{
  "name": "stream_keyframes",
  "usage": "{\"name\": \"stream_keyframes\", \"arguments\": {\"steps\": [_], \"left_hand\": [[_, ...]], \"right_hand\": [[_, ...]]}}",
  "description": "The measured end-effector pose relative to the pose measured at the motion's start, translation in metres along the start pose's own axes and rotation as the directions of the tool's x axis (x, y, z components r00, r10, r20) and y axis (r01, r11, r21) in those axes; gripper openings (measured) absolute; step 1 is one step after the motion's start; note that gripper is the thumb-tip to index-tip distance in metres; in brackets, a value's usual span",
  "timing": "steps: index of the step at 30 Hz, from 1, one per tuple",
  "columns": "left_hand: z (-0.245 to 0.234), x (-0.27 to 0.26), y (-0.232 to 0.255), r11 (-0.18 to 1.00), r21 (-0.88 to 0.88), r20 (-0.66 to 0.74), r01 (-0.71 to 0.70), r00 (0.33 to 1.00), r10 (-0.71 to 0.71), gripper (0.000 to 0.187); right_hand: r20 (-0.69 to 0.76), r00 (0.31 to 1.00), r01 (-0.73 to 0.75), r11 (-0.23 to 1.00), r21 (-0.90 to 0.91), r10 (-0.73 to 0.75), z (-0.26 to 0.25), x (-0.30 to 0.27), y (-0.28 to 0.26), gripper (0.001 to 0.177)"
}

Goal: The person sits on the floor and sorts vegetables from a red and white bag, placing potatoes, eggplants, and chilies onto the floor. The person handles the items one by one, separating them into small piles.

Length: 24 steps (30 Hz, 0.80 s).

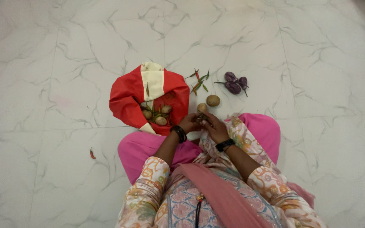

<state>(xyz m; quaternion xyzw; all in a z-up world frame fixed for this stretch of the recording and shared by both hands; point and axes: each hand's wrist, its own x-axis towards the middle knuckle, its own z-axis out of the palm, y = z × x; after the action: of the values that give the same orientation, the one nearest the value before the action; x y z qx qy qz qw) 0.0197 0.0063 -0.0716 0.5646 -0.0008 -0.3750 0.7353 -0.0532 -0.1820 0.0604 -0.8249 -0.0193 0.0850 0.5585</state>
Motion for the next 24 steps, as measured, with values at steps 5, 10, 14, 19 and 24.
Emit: {"name": "stream_keyframes", "arguments": {"steps": [5, 10, 14, 19, 24], "left_hand": [[0.01, -0.01, 0.014, 0.996, -0.049, -0.034, 0.078, 0.996, -0.08, 0.04], [0.022, -0.023, 0.029, 0.966, -0.231, -0.099, 0.113, 0.985, -0.138, 0.039], [0.013, -0.016, 0.02, 0.973, -0.221, -0.16, 0.069, 0.981, -0.106, 0.038], [-0.008, 0.015, 0.009, 0.903, -0.43, -0.334, 0.022, 0.925, -0.181, 0.027], [-0.019, 0.059, 0.061, 0.714, -0.677, -0.185, -0.182, 0.98, 0.074, 0.028]], "right_hand": [[0.036, 0.999, 0.013, 1.0, -0.003, -0.013, -0.001, 0.002, -0.003, 0.051], [0.117, 0.99, -0.094, 0.984, 0.152, 0.076, -0.001, 0.005, 0.008, 0.054], [0.046, 0.998, 0.036, 0.947, 0.319, -0.053, 0.001, 0.012, 0.032, 0.055], [-0.112, 0.985, -0.037, 0.793, 0.608, 0.132, 0.004, 0.025, 0.059, 0.054], [-0.095, 0.995, 0.054, 0.829, 0.557, 0.0, 0.006, 0.023, 0.06, 0.05]]}}
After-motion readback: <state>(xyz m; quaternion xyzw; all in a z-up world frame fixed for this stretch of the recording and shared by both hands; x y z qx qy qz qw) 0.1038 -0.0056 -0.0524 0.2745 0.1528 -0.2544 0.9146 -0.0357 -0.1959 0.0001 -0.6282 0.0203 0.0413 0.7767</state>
